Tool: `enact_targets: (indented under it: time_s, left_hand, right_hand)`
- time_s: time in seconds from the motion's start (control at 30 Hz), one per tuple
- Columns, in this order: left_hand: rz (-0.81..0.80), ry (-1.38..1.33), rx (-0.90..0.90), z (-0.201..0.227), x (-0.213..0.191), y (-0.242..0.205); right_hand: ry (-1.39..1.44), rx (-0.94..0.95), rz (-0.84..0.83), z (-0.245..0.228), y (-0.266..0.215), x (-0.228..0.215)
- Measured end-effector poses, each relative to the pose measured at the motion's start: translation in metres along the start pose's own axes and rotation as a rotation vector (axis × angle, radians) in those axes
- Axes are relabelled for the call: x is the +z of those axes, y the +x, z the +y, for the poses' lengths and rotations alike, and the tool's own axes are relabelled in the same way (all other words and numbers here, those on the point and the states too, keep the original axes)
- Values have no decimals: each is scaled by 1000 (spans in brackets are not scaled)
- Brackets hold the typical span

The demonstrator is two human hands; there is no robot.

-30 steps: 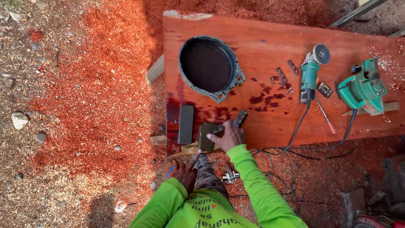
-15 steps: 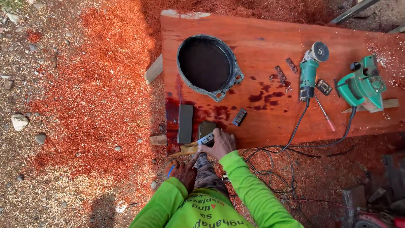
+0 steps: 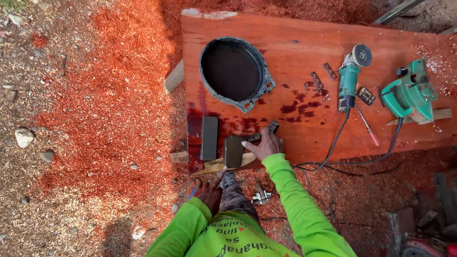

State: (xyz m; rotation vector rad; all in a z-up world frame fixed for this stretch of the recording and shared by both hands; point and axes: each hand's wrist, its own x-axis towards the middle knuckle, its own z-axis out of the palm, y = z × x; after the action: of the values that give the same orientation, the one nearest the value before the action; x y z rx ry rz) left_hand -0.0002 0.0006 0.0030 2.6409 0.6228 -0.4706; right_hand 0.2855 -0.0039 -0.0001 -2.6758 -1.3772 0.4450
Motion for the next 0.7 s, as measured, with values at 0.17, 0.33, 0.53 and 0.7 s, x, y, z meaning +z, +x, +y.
enact_targets:
  time_s: [0.17,0.33,0.53,0.7]
  left_hand:
    - [-51,-79,4,1,4,-2]
    - [99,-18,25,-4,27,9]
    - [-22,-49,-20,1,10,3]
    - [155,16,10,-2,33,5]
  right_hand:
    - [31,-183,-92,-50,-52,16]
    - [26,10,-72,-8,-3,7]
    - [30,-241,-132,-49,-48,18]
    - [4,13,-8,0,2,2]
